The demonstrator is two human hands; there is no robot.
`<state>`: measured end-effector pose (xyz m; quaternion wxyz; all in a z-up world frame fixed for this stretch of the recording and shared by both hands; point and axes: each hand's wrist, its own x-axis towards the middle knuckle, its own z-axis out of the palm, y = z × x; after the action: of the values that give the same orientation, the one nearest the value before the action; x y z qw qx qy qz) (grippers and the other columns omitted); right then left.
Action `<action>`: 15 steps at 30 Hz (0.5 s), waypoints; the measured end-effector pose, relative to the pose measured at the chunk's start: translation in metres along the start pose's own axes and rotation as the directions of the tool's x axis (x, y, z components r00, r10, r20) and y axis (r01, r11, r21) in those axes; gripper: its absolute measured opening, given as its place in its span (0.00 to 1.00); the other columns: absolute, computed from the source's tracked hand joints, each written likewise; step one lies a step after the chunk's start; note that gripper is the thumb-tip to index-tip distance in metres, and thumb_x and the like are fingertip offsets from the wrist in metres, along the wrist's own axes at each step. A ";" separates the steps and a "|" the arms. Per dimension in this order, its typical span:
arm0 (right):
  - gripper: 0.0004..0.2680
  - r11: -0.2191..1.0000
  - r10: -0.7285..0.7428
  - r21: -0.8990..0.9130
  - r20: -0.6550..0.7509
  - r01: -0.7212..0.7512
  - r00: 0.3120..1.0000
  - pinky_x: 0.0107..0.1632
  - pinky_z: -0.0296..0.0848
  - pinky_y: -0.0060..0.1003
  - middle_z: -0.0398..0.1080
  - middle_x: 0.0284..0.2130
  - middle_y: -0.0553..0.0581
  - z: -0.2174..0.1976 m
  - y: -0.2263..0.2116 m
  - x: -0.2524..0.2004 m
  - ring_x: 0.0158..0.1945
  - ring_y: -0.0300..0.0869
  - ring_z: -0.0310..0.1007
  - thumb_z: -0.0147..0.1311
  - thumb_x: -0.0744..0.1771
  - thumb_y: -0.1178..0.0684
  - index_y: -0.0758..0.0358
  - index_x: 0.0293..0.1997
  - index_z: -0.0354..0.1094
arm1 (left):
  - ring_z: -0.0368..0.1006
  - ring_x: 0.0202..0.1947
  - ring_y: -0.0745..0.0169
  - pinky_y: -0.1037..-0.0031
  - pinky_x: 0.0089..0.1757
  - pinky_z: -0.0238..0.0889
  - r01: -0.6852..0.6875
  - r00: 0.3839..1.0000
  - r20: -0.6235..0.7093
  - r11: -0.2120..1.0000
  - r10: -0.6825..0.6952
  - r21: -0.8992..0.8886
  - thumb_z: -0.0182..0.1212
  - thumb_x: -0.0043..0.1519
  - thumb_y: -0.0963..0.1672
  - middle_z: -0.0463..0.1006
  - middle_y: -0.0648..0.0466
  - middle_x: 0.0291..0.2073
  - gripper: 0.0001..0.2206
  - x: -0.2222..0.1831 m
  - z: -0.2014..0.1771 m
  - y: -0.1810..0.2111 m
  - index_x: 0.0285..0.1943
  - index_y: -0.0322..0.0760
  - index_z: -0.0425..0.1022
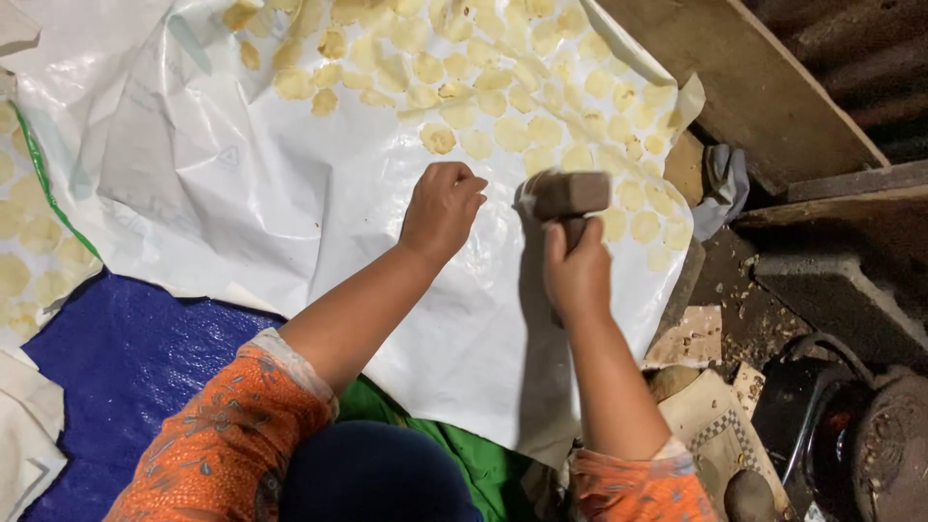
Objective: Cracking and flattening roasted seeds using stones and a mallet.
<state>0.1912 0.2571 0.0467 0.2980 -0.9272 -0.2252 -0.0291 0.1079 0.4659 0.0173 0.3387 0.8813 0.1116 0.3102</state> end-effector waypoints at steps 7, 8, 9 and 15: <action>0.11 0.899 0.271 0.277 0.262 -0.341 0.926 0.21 0.66 0.39 0.68 0.18 0.58 -0.069 -0.069 0.019 0.17 0.40 0.68 0.54 0.69 0.47 0.66 0.39 0.61 | 0.70 0.50 0.52 0.65 0.49 0.67 0.062 0.998 0.002 0.996 -0.062 -0.057 0.65 0.60 0.37 0.77 0.54 0.42 0.04 0.000 0.012 -0.014 0.42 0.36 0.82; 0.11 0.898 0.275 0.272 0.269 -0.347 0.923 0.21 0.66 0.39 0.68 0.18 0.58 -0.084 -0.079 0.019 0.17 0.40 0.68 0.54 0.69 0.47 0.66 0.39 0.61 | 0.70 0.50 0.52 0.65 0.49 0.67 0.070 0.998 0.007 0.996 -0.070 -0.057 0.65 0.60 0.37 0.77 0.54 0.42 0.04 0.006 0.012 -0.010 0.42 0.36 0.82; 0.09 0.897 0.157 0.387 0.170 -0.213 0.973 0.22 0.66 0.37 0.67 0.20 0.55 -0.099 -0.091 0.021 0.18 0.38 0.67 0.53 0.71 0.50 0.65 0.41 0.61 | 0.70 0.48 0.52 0.64 0.48 0.67 0.077 0.997 0.031 0.995 -0.075 -0.071 0.67 0.59 0.39 0.77 0.54 0.40 0.02 0.014 0.012 -0.006 0.39 0.37 0.81; 0.05 0.689 -0.105 0.690 -0.209 0.223 0.972 0.25 0.67 0.34 0.66 0.23 0.53 -0.085 -0.084 0.036 0.20 0.37 0.66 0.51 0.75 0.58 0.64 0.48 0.59 | 0.70 0.43 0.50 0.60 0.44 0.63 -0.045 0.999 0.003 0.998 0.045 0.049 0.67 0.53 0.41 0.75 0.54 0.36 0.03 0.031 0.017 0.008 0.33 0.43 0.80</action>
<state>0.1938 0.2841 0.1681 0.6438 -0.7121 -0.2775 -0.0380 0.1426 0.4639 0.0279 0.3100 0.8919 0.0988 0.3141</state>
